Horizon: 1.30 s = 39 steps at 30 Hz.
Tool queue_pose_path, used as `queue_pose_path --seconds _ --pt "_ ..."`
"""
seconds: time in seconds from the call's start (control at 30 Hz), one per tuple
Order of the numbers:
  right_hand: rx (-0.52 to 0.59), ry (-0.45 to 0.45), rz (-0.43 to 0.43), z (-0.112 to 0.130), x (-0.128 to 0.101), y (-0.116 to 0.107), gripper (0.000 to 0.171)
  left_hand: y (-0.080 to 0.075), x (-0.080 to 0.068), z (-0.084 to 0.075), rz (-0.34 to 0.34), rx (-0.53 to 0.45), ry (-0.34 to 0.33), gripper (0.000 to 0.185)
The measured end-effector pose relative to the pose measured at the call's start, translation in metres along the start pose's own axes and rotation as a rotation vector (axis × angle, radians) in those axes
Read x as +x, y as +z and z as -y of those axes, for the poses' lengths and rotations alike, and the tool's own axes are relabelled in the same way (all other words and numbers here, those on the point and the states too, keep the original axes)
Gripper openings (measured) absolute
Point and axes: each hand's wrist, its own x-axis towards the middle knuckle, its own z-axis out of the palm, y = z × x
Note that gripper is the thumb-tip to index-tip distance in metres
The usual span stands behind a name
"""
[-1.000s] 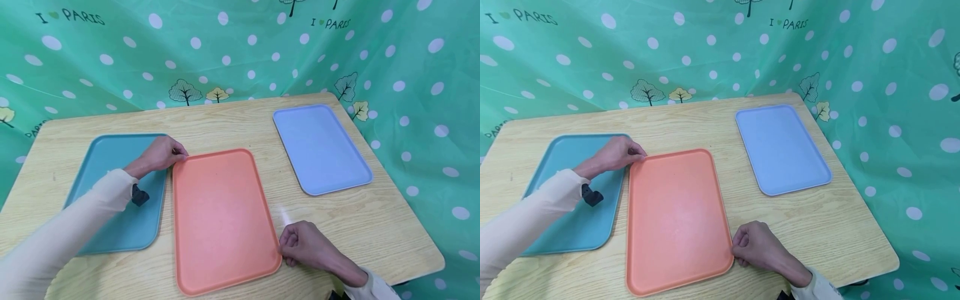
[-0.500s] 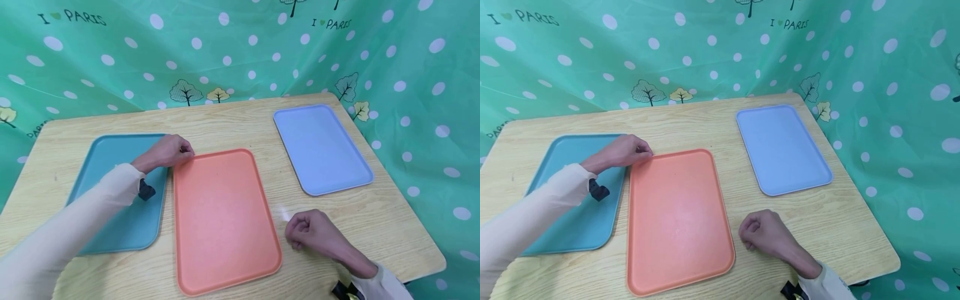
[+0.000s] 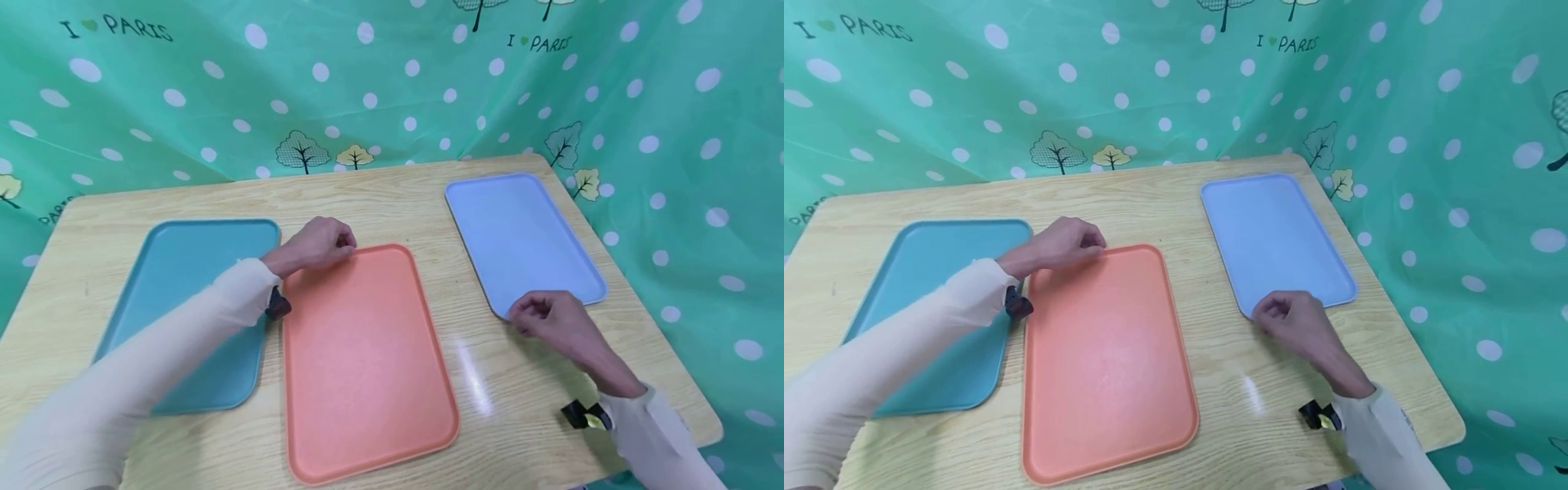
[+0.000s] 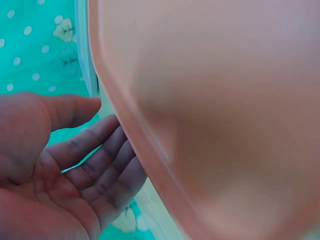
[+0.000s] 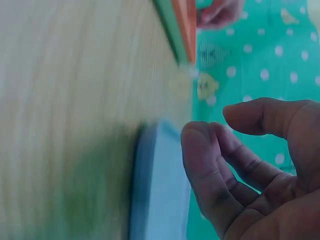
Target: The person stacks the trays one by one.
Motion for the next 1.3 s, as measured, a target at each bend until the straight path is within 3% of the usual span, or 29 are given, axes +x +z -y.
queue_pose_path --seconds 0.3,0.6,0.83,0.93,1.1,1.3 --pt "-0.113 -0.023 -0.173 -0.010 0.021 -0.029 0.022 0.015 0.027 -0.038 -0.035 -0.033 -0.034 0.023" --pt "-0.131 0.065 -0.266 -0.027 0.044 -0.054 0.027 0.023 0.053 -0.075 0.041 -0.270 -0.089 0.022" --pt "-0.191 0.091 -0.306 -0.040 0.060 -0.074 0.032 0.030 0.077 -0.086 0.110 -0.426 -0.211 0.036" --pt "-0.210 0.118 -0.319 -0.047 0.067 -0.080 0.034 0.036 0.088 -0.092 0.124 -0.451 -0.262 0.042" --pt "-0.262 0.153 -0.373 -0.059 0.075 -0.091 0.032 0.044 0.102 -0.105 0.144 -0.456 -0.316 0.033" --pt "-0.315 0.177 -0.385 -0.073 0.085 -0.102 0.029 0.049 0.104 -0.114 0.174 -0.482 -0.337 0.038"
